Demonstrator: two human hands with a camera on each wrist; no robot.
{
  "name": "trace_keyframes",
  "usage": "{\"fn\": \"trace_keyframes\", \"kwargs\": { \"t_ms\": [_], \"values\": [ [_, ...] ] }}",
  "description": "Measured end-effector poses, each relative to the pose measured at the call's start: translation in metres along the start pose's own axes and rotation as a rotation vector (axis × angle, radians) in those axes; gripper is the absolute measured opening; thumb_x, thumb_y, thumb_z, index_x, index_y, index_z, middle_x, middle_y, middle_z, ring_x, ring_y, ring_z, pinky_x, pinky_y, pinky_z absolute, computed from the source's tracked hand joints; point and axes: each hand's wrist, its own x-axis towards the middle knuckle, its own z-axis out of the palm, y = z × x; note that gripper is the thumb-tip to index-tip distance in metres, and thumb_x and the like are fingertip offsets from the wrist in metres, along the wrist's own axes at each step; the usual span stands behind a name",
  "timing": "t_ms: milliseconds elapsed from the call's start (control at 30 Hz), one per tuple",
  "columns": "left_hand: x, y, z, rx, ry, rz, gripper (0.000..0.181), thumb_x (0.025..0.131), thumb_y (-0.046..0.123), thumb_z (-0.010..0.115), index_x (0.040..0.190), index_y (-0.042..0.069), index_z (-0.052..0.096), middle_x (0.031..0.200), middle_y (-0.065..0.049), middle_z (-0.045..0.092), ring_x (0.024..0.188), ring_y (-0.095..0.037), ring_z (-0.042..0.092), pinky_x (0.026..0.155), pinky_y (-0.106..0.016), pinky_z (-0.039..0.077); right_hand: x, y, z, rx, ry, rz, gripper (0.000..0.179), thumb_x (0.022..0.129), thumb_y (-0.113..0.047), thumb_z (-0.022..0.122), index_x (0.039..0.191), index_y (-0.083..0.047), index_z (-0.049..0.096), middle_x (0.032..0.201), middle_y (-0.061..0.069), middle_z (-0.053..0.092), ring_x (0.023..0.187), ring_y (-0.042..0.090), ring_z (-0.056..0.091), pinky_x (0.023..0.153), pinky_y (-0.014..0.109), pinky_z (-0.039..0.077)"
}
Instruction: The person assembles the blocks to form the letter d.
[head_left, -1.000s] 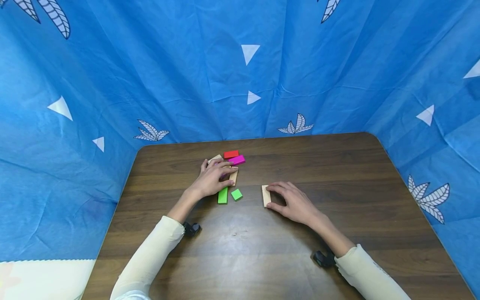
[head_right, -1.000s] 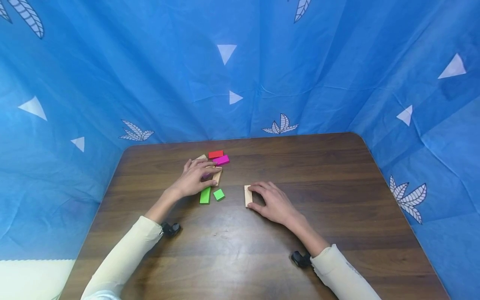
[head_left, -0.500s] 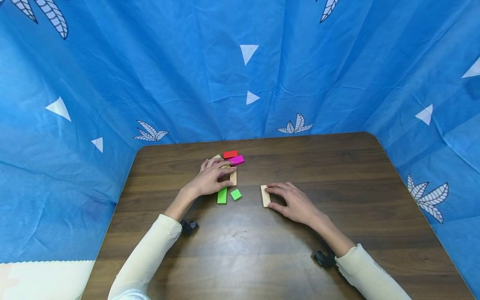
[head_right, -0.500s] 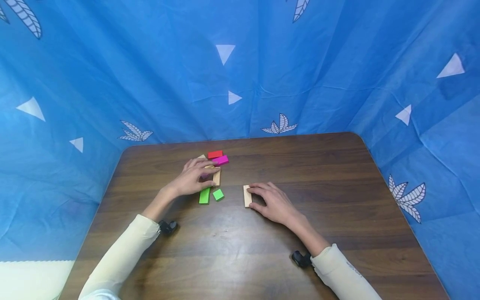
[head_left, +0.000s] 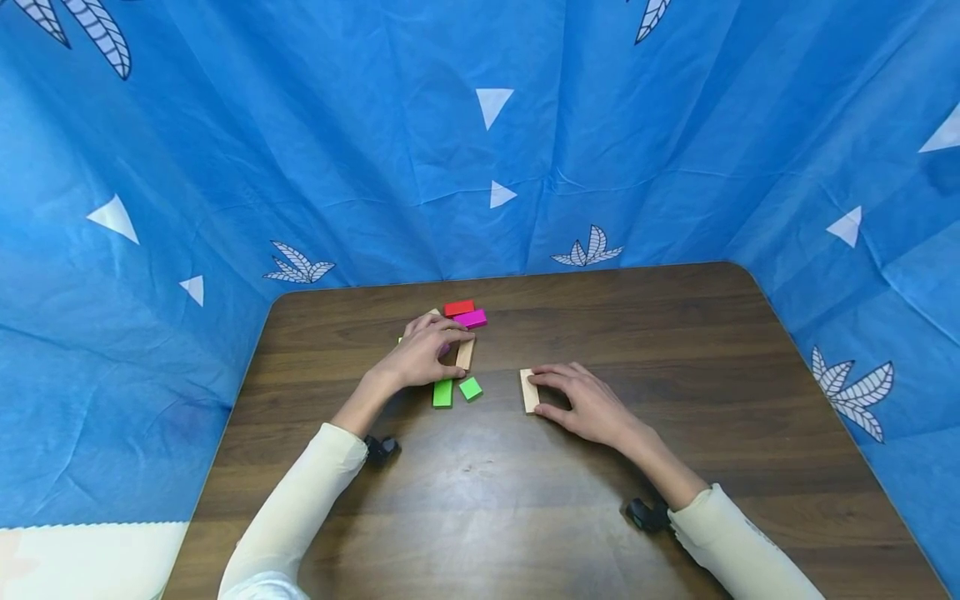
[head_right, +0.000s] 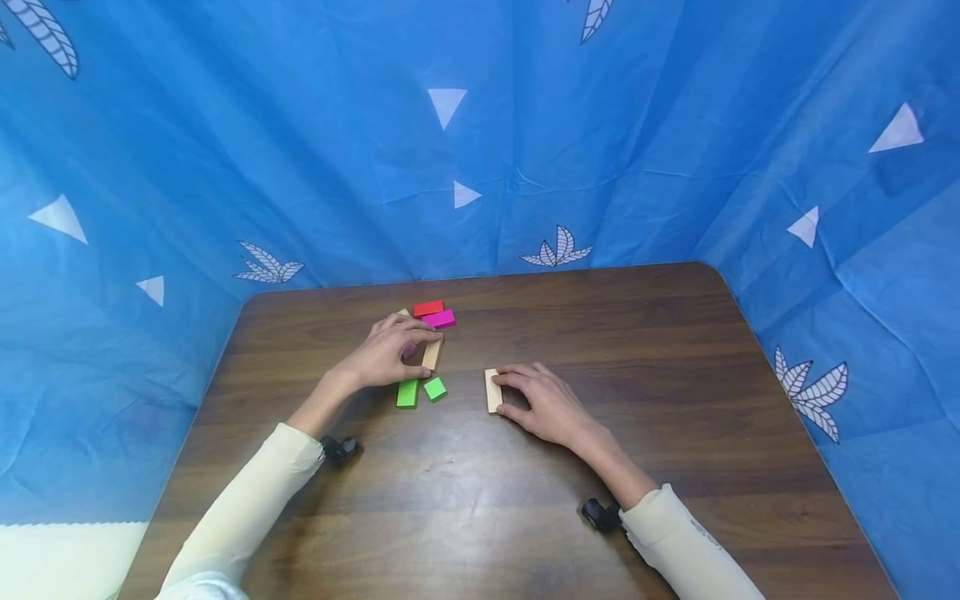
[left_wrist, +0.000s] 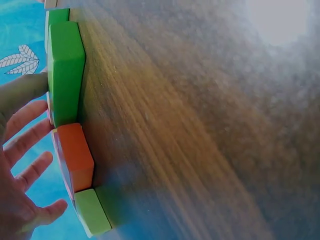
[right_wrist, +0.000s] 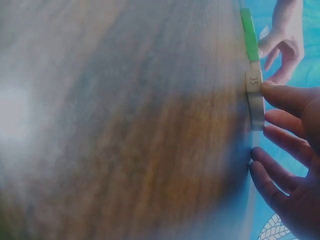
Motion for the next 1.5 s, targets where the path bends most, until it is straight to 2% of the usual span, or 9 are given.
{"fn": "trace_keyframes", "kwargs": {
  "t_ms": [400, 667, 833, 1133, 1300, 1500],
  "values": [
    [0.006, -0.003, 0.003, -0.027, -0.015, -0.031, 0.071, 0.087, 0.044, 0.089, 0.151, 0.027, 0.063, 0.153, 0.000, 0.062, 0.146, -0.029, 0.045, 0.124, -0.064, 0.027, 0.000, 0.002, 0.000, 0.013, -0.007, 0.005, 0.052, 0.100, -0.043, 0.077, 0.145, -0.021, 0.069, 0.154, 0.000, 0.064, 0.137, 0.026, 0.060, 0.113, 0.056, 0.052],
    [0.008, -0.005, 0.003, -0.014, -0.003, -0.033, 0.069, 0.091, 0.051, 0.081, 0.152, 0.023, 0.063, 0.154, -0.006, 0.061, 0.153, -0.035, 0.041, 0.129, -0.067, 0.022, 0.002, 0.003, 0.000, 0.015, -0.011, 0.000, 0.053, 0.099, -0.043, 0.078, 0.145, -0.021, 0.069, 0.155, -0.001, 0.063, 0.137, 0.025, 0.060, 0.112, 0.055, 0.052],
    [0.009, -0.003, 0.002, -0.006, 0.019, -0.032, 0.070, 0.093, 0.057, 0.073, 0.153, 0.023, 0.062, 0.156, -0.012, 0.059, 0.156, -0.040, 0.039, 0.130, -0.068, 0.022, 0.002, 0.005, 0.000, 0.015, -0.013, -0.003, 0.053, 0.099, -0.044, 0.078, 0.145, -0.021, 0.069, 0.155, -0.002, 0.063, 0.136, 0.024, 0.060, 0.112, 0.054, 0.052],
    [0.012, 0.005, 0.004, -0.027, 0.069, -0.004, 0.068, 0.092, 0.060, 0.073, 0.149, 0.023, 0.066, 0.153, -0.009, 0.063, 0.152, -0.038, 0.045, 0.126, -0.067, 0.030, 0.003, 0.004, -0.001, 0.022, -0.011, -0.010, 0.053, 0.099, -0.044, 0.078, 0.145, -0.020, 0.069, 0.155, -0.001, 0.064, 0.136, 0.025, 0.060, 0.112, 0.054, 0.052],
    [0.014, 0.007, 0.006, -0.019, 0.089, 0.034, 0.067, 0.091, 0.058, 0.073, 0.147, 0.022, 0.068, 0.149, -0.007, 0.066, 0.150, -0.036, 0.049, 0.131, -0.062, 0.026, 0.002, 0.004, -0.001, 0.023, -0.009, -0.011, 0.052, 0.099, -0.043, 0.078, 0.145, -0.020, 0.069, 0.154, -0.001, 0.064, 0.136, 0.025, 0.060, 0.112, 0.054, 0.052],
    [0.017, 0.010, 0.008, -0.025, 0.088, 0.035, 0.067, 0.091, 0.059, 0.073, 0.146, 0.023, 0.068, 0.150, -0.008, 0.065, 0.151, -0.034, 0.048, 0.133, -0.062, 0.023, 0.002, 0.004, -0.001, 0.026, -0.009, -0.011, 0.052, 0.099, -0.043, 0.078, 0.145, -0.021, 0.069, 0.154, -0.001, 0.064, 0.136, 0.025, 0.060, 0.113, 0.054, 0.052]
  ]
}}
